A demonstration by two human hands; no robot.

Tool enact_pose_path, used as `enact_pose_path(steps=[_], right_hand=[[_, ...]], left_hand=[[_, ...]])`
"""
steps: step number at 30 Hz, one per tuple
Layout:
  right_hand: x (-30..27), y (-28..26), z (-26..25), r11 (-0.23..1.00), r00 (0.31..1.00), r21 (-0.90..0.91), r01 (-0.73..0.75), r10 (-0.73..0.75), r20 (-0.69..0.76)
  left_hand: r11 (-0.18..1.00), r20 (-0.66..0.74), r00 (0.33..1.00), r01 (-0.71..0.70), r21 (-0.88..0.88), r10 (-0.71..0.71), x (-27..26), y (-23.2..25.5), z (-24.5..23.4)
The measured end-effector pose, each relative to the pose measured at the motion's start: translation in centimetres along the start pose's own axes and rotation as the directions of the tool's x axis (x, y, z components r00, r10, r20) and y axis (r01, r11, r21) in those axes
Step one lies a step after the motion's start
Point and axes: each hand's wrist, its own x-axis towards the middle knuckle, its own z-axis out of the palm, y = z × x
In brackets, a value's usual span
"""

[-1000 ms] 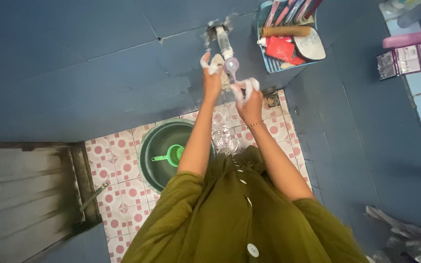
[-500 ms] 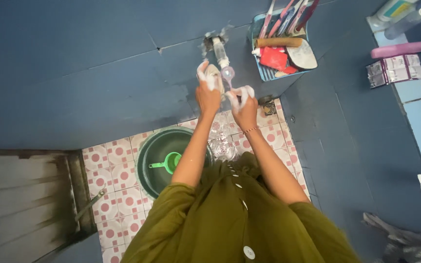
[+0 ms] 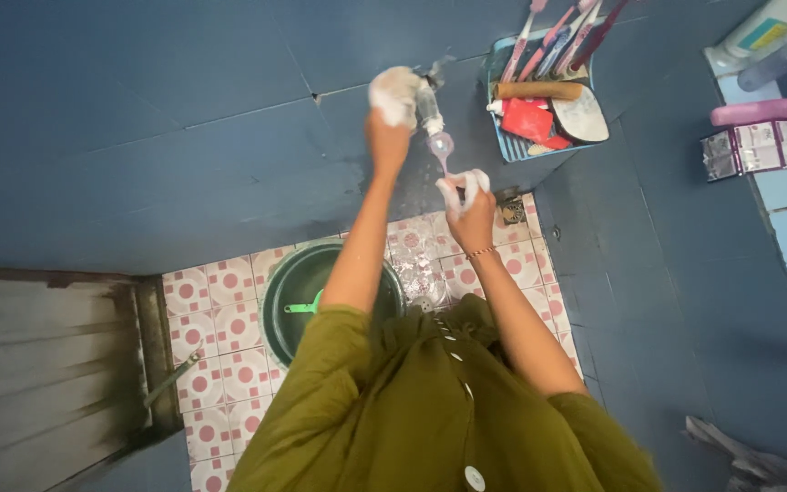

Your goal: Washing a white cloth under a running tap in a bathroom.

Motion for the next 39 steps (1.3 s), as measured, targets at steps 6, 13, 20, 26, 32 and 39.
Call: enact_pose_path(steps=[6,13,20,26,32,39], right_hand=[[-0.1,0.9,0.2,0.996,0.996,-0.023,0.087,-0.087,0.008],[0.0,0.8,0.0,0.994,0.994,-0.025,0.11,-0.11,0.022],[1.6,1.6,-0.9,0.996,0.991,-0.003,-0.092,0.092,0.093],[8.0,-0.5,-0.6,0.96,0.956,0.209,-0.189,0.131,0.262],[12.2,2.1,2.9,0.901,0.97,0.429,-0.066,-0.042,0.239],[14.2,16.4,5.5,0.964,0.963,0.253,-0.086,0.015,0.269]], left_hand=[[0.81,0.645,0.695,-0.552,0.197,0.317,2.3,5.0,-0.9],[0.843,0.604,0.734,-0.506,0.183,0.31,2.0,1.3,1.0],[0.977,0.115,0.976,-0.197,0.083,0.187,-3.0,-6.3,1.5],[0.969,-0.134,0.985,-0.138,-0.206,0.111,-3.4,10.1,-3.8],[0.985,0.064,0.998,0.008,-0.173,0.003,-3.0,11.3,-0.6],[0.932,0.276,0.895,-0.361,-0.01,0.35,-5.7,7.0,-2.5]])
